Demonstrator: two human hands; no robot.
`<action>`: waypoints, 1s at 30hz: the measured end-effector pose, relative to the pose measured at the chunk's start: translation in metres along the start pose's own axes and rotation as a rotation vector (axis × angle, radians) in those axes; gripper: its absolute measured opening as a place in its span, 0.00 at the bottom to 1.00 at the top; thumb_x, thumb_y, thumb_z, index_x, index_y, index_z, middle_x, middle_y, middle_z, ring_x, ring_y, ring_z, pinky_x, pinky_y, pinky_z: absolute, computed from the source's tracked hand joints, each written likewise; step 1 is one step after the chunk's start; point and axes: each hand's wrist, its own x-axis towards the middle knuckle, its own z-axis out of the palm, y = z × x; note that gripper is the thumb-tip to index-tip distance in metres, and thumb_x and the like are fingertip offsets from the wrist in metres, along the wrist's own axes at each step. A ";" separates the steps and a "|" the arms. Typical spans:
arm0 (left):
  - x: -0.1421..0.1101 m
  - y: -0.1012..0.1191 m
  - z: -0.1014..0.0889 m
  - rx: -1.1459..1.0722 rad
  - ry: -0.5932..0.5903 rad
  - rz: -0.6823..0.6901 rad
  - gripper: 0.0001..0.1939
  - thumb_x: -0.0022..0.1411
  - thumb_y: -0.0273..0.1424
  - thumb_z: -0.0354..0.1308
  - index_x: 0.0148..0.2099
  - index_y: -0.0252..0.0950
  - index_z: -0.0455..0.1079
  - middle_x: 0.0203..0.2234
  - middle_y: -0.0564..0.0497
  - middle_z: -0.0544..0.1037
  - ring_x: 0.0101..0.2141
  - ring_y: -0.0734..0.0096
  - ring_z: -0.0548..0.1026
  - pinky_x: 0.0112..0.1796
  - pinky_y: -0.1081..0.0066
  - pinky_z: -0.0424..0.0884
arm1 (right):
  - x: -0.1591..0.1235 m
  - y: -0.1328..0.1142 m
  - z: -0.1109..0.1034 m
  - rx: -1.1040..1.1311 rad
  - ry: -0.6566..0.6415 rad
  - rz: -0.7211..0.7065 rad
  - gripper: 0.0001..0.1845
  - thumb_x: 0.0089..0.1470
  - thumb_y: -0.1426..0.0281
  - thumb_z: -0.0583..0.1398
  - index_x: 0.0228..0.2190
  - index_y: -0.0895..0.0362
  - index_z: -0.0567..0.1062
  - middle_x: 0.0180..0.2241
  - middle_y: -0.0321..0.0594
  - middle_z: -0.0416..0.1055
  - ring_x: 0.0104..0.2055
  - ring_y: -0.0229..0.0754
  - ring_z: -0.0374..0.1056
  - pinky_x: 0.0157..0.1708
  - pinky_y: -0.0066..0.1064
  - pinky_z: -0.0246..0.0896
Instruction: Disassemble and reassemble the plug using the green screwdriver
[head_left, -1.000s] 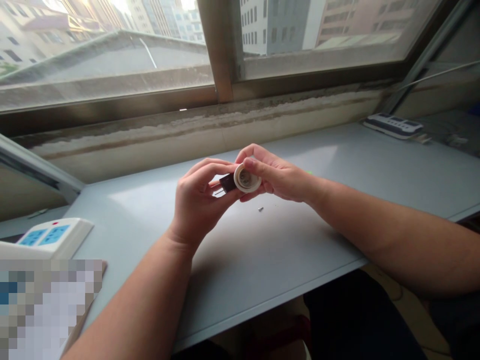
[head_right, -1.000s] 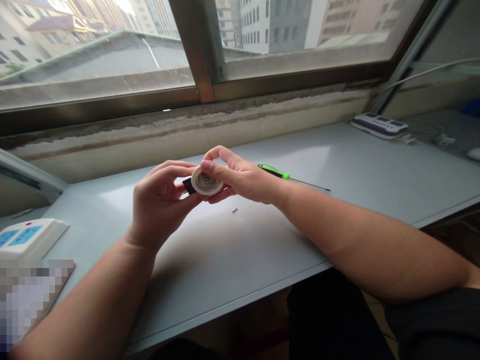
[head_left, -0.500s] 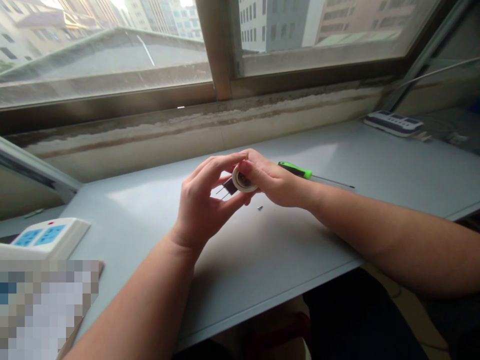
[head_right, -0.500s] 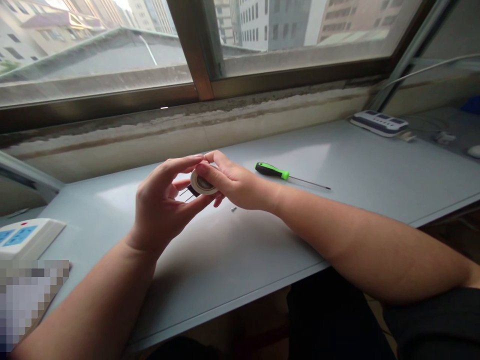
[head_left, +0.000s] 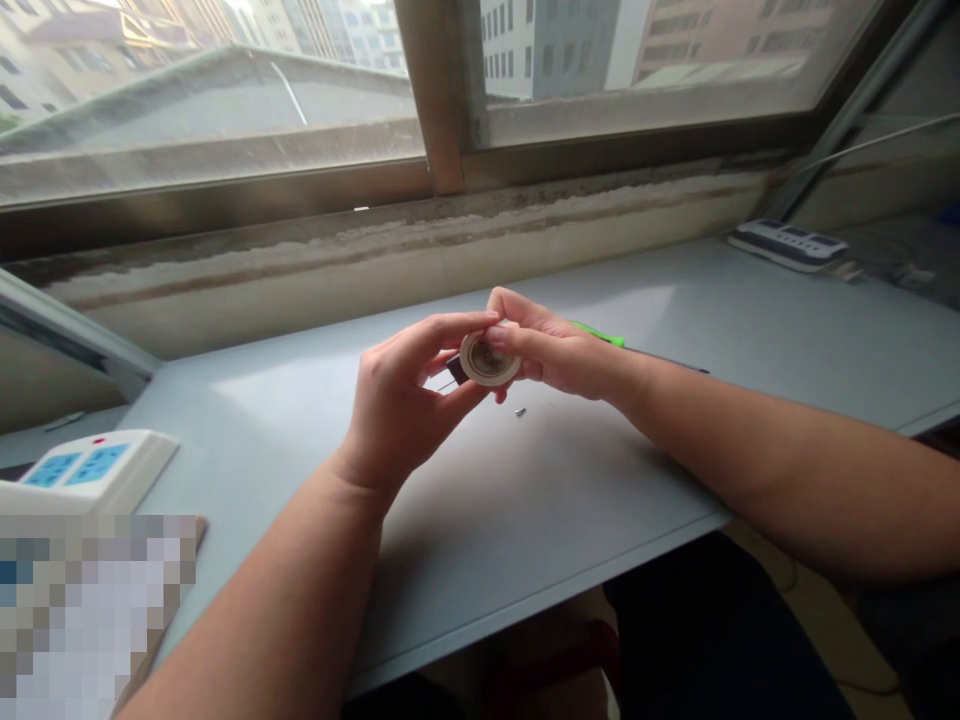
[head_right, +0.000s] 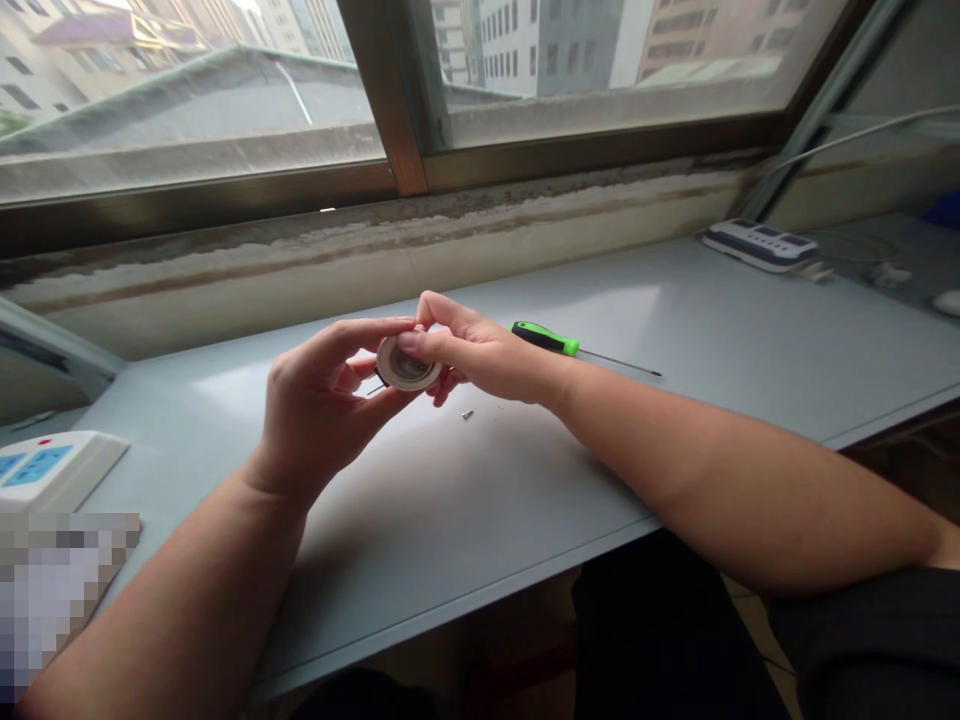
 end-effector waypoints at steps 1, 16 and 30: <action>0.000 0.000 0.000 -0.017 0.006 -0.006 0.21 0.60 0.32 0.77 0.55 0.42 0.80 0.44 0.47 0.85 0.44 0.61 0.83 0.46 0.64 0.86 | 0.000 -0.001 -0.003 0.053 -0.028 0.027 0.22 0.62 0.49 0.66 0.37 0.51 0.65 0.33 0.32 0.75 0.33 0.38 0.74 0.34 0.31 0.77; 0.004 -0.002 -0.004 -0.245 0.075 -0.045 0.25 0.53 0.38 0.82 0.48 0.41 0.75 0.46 0.46 0.82 0.48 0.56 0.83 0.45 0.61 0.86 | -0.002 0.005 -0.015 0.374 -0.051 0.098 0.10 0.61 0.68 0.67 0.45 0.52 0.76 0.38 0.36 0.83 0.39 0.41 0.83 0.46 0.40 0.83; 0.004 0.008 0.004 -0.236 0.137 -0.020 0.24 0.55 0.43 0.81 0.46 0.43 0.73 0.40 0.51 0.80 0.39 0.64 0.81 0.35 0.67 0.84 | -0.005 0.009 -0.019 0.403 -0.109 0.151 0.18 0.60 0.61 0.71 0.49 0.51 0.77 0.36 0.36 0.82 0.36 0.40 0.82 0.41 0.36 0.82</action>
